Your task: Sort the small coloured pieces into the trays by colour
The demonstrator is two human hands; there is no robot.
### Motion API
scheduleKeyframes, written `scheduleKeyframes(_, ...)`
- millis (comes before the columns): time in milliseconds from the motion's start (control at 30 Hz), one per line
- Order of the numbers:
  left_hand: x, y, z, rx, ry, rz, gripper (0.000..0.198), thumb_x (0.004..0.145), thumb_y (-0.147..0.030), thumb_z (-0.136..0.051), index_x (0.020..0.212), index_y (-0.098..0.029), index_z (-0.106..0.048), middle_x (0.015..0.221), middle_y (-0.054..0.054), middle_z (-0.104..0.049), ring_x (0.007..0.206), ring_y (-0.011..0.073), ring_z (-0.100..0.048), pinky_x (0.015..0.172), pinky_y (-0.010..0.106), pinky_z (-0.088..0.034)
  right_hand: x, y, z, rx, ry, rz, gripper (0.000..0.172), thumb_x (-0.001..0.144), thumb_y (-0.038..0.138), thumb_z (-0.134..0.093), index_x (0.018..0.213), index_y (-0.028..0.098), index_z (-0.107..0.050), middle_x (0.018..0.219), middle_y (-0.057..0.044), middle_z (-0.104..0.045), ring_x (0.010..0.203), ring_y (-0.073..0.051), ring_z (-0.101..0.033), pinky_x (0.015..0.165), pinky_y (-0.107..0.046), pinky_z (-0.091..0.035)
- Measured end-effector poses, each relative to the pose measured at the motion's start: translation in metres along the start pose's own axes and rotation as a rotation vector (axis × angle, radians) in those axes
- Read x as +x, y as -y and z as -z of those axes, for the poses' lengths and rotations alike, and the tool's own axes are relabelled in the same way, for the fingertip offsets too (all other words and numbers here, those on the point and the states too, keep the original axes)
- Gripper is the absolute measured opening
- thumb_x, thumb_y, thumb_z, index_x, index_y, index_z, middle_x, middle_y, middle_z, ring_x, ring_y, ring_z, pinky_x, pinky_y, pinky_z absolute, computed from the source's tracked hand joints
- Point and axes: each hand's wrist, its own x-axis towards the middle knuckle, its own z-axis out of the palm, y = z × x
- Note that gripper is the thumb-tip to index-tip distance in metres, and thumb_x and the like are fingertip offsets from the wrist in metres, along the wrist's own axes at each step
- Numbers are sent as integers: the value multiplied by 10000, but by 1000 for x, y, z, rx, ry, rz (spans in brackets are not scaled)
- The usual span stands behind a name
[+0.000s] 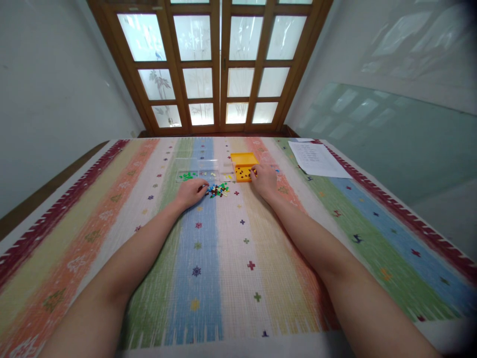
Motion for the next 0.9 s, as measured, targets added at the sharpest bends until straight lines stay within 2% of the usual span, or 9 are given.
scheduleKeyframes(133,0,-1,-1,-4,9,-29,255,1003,-317,-557,1100,-229,-775,1050,60,-782,913,229,-684,841,340,-486,-1,3,2,16,50,83,191,995,205,-563,1023,179,-750,1059,-152,-723,1025,-317,-605,903,-421,-415)
scheduleKeyframes(300,0,2,-3,-11,5,-17,262,1001,-300,-551,1103,-227,-781,1023,58,-782,892,225,-680,826,335,-481,-9,28,6,200,224,343,186,1017,232,-572,1042,206,-754,1037,-113,-713,1007,-274,-599,899,-378,-426)
scheduleKeyframes(467,1,4,-5,-24,7,-30,265,1003,-304,-550,1096,-231,-787,1010,55,-781,878,219,-675,814,326,-477,-20,51,6,213,335,510,191,1033,273,-578,995,211,-754,1008,-96,-684,992,-251,-583,886,-356,-409)
scheduleKeyframes(667,1,4,-7,-35,6,-26,260,1000,-315,-561,1097,-234,-789,991,57,-779,878,221,-671,808,322,-471,-23,60,5,127,332,533,147,1006,293,-640,954,208,-749,978,-92,-662,964,-253,-558,849,-357,-377)
scheduleKeyframes(767,1,5,-8,-24,9,3,265,997,-317,-565,1111,-234,-789,988,61,-780,886,227,-674,819,325,-478,-21,59,4,135,347,549,147,1010,283,-636,946,209,-745,978,-92,-665,960,-251,-557,834,-353,-369)
scheduleKeyframes(900,2,5,-10,-5,24,33,283,996,-324,-566,1151,-237,-786,1019,65,-787,901,239,-688,824,335,-496,-18,54,1,192,293,507,144,1017,278,-624,941,210,-725,980,-84,-673,965,-249,-565,857,-355,-377)
